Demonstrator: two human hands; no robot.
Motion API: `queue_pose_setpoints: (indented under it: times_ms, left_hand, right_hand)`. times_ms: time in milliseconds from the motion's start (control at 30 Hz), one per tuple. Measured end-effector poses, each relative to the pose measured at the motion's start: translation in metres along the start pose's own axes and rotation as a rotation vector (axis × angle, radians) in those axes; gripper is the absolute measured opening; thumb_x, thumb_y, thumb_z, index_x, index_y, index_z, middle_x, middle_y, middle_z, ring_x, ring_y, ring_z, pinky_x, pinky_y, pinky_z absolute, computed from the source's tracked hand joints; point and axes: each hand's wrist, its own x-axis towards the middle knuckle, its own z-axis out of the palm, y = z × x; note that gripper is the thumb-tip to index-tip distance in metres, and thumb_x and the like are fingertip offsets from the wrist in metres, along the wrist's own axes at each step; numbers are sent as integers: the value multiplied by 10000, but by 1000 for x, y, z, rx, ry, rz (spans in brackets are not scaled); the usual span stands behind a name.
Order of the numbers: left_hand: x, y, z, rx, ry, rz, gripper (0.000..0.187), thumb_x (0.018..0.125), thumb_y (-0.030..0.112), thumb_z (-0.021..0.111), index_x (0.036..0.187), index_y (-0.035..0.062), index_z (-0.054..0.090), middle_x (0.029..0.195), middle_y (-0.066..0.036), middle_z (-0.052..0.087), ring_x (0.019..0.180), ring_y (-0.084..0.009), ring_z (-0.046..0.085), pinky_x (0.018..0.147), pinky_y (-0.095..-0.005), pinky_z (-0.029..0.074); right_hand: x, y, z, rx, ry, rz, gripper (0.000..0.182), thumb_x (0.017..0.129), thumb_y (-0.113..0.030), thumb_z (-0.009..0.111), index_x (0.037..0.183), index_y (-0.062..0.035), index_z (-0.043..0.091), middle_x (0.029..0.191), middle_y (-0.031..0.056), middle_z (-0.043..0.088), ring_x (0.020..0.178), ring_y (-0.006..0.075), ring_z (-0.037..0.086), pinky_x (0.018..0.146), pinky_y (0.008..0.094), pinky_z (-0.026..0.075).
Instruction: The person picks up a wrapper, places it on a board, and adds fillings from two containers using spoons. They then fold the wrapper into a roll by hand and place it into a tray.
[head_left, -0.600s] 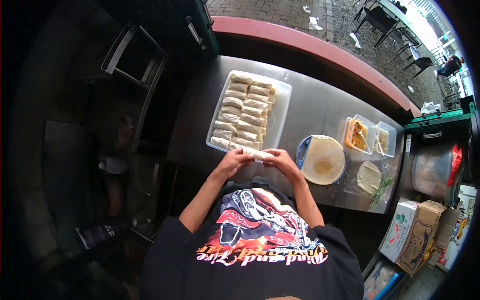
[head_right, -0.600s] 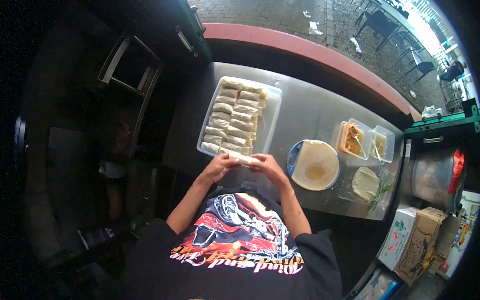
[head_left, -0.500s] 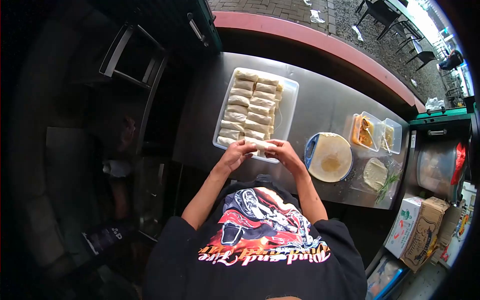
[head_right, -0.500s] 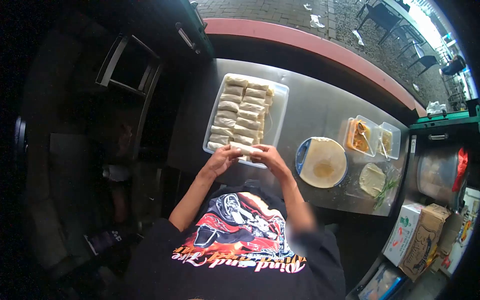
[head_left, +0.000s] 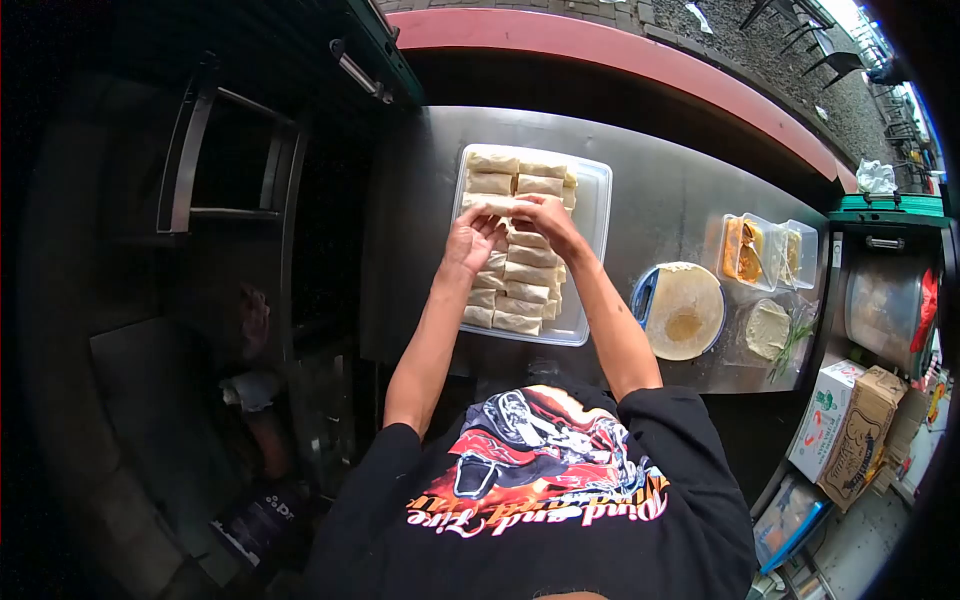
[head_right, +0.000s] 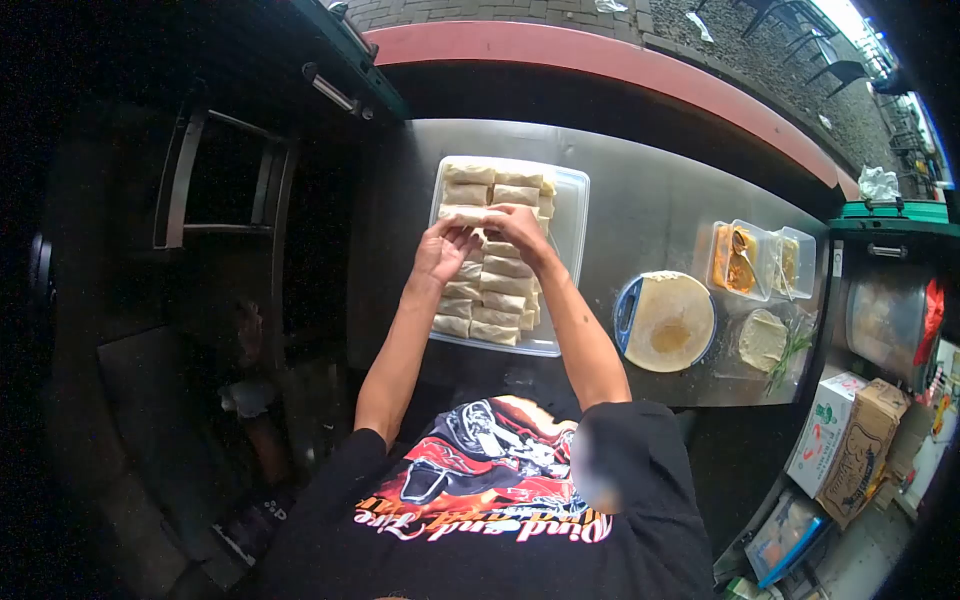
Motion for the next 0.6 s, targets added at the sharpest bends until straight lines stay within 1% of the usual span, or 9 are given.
queue_pose_setpoints:
  times_ms: [100,133,233,267,300,367,433,500,600]
  left_hand:
    - [13,10,12,-76,55,54,328,873,181,635,1157,42,548,1197,-79,571,1154,-227,527,1018,-426,410]
    - [14,13,15,-51,66,66,446,872,215,630,1254,31,492,1292,-93,526,1237,-233,479,1082,-432,352]
    - [17,20,23,-102,54,81,538,880,234,614,1338,15,434,1362,-116,493,1304,-248,436,1121,-444,315]
    - [17,21,25,-100,44,78,602,890,244,596,1393,0,373,1421,-130,451,1346,-261,402,1147,-458,280]
    - [17,22,26,-103,50,75,602,890,244,596,1393,0,373,1421,-130,451,1346,-261,402,1147,-458,280]
    - [16,21,28,-109,60,87,578,898,245,581,1377,-12,384,1412,-140,456,1326,-269,426,1143,-465,293]
    - [16,20,24,-93,71,90,567,904,238,577,1377,-8,386,1383,-144,478,1285,-269,465,1117,-456,327]
    - [11,19,25,-76,80,93,555,909,232,573,1377,-4,389,1354,-147,500,1245,-269,504,1091,-447,362]
    - [2,16,32,389,224,237,501,932,210,565,1367,9,419,1247,-133,566,1114,-251,584,964,-407,452]
  right_hand:
    - [27,-4,4,-8,21,10,262,830,-139,674,1024,37,656,899,86,685,776,136,652,708,252,544]
    - [39,-3,4,-1,25,-1,260,829,-133,674,1026,35,655,903,87,687,776,136,653,708,255,547]
    - [53,-6,8,21,42,-18,272,817,-145,680,1025,29,664,877,74,683,733,119,634,659,244,527]
    - [58,-10,9,-61,66,6,260,839,-153,681,1034,17,665,915,74,685,796,127,645,714,254,537]
    - [63,-10,8,-142,88,29,248,860,-162,682,1044,4,666,953,75,688,860,135,656,770,265,548]
    - [68,-6,9,-113,88,48,241,863,-173,674,1028,2,677,948,71,693,824,129,654,749,253,536]
    - [69,-6,12,-107,147,-38,295,789,-191,697,990,24,688,761,31,651,583,79,545,494,236,419]
    - [67,-8,13,-165,164,-45,297,787,-195,696,990,22,689,759,42,658,588,79,559,500,235,429]
    - [64,-15,15,-298,205,-56,294,793,-198,705,997,14,687,781,74,677,644,90,608,544,239,469]
